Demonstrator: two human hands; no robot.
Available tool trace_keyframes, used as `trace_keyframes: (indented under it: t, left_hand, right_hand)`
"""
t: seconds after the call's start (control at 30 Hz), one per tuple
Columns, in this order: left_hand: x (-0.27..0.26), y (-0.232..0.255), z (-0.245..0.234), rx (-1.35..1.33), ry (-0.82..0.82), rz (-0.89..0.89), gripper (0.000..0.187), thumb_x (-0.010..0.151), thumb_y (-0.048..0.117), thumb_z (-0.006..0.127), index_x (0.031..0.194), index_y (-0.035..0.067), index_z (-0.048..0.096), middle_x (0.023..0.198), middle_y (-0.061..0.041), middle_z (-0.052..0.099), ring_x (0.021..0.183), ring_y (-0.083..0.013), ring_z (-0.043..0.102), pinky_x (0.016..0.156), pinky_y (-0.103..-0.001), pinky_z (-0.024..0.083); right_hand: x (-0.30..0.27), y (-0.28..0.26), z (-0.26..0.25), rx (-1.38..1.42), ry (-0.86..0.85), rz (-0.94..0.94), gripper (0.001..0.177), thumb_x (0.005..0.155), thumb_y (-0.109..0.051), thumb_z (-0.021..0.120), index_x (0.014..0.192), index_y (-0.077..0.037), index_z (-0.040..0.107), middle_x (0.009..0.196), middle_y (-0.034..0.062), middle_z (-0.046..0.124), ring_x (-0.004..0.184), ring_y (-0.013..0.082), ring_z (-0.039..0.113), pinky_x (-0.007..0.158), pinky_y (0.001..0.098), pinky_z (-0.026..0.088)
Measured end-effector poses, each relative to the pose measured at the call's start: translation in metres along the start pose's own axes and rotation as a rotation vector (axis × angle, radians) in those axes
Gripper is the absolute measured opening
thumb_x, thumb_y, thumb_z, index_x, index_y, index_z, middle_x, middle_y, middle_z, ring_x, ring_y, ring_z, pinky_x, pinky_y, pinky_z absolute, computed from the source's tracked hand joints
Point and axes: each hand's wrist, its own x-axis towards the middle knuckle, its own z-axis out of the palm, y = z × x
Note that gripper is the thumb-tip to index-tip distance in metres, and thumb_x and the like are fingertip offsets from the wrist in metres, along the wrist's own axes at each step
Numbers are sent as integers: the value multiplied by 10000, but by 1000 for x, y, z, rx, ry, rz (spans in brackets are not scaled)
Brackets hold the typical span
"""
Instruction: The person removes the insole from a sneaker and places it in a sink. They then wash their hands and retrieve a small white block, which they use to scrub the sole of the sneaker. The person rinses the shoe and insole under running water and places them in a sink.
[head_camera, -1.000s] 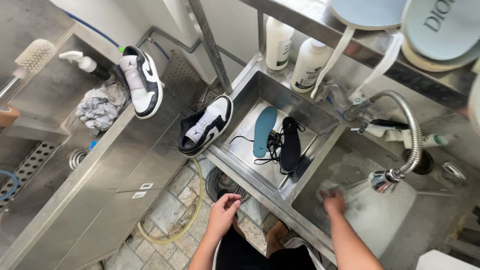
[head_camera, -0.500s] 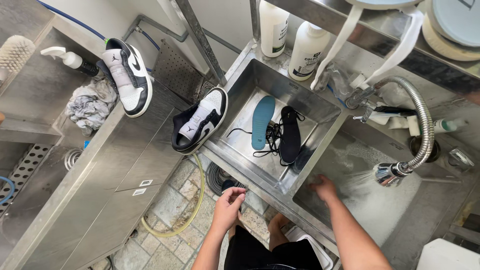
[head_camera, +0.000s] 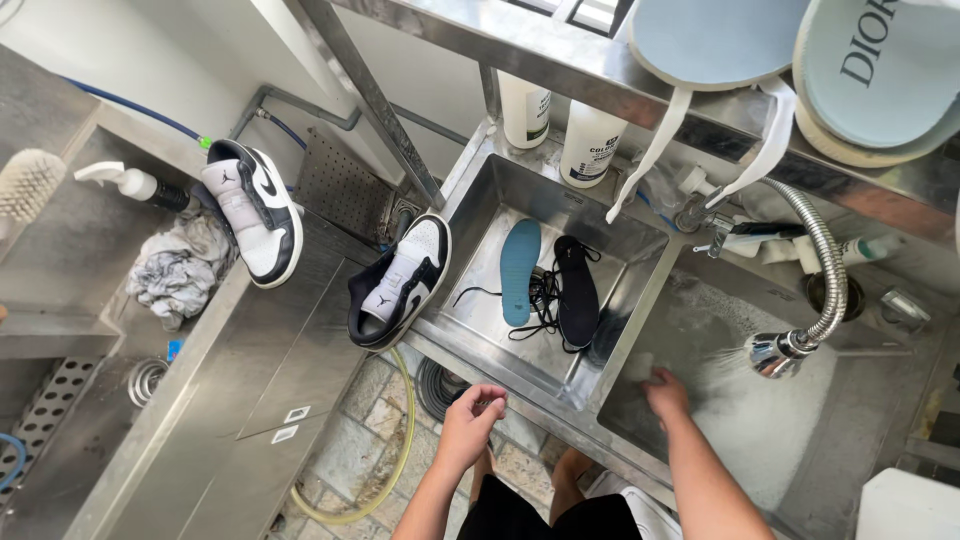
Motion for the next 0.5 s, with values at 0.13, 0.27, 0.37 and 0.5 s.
trace_keyframes:
  t: [0.13,0.27,0.37,0.5]
  left_hand:
    - [4,9,-8,77,-17,12,211,915,153,698,1093,46,734,890,-8,740,787,-79,653,742,-255,537]
    - [4,9,-20,111,-28,52,217,917,156,683,1101,53,735,908,-3,749,811,-82,666,769,-252,548]
    - [2,2,-31,129,-15,-54,229,915,159,679,1117,63,727,894,-10,751,807,-84,681,758,-255,546]
    - [3,-7,-42,84,-6,-48,229,921,151,680,1121,51,730,920,-5,751,829,-79,671,770,-252,544]
  right_hand:
    - [3,7,1,223,-154,-137,588,765,-37,692,1348,-106,676,1261,152,704,1093,282,689,902,371,540]
    - [12,6,1,218,-100,-54,456,879,-84,655,1332,-93,699,1238,177,737,1102,270,678,930,357,509]
    - [20,2,0,304,-132,-20,390,948,-92,625,1323,-67,725,1194,270,745,1008,319,678,845,385,525]
    - [28,-8,-4,505,97,-231,601,823,7,615,1391,-182,672,1246,137,703,1022,167,663,820,268,517]
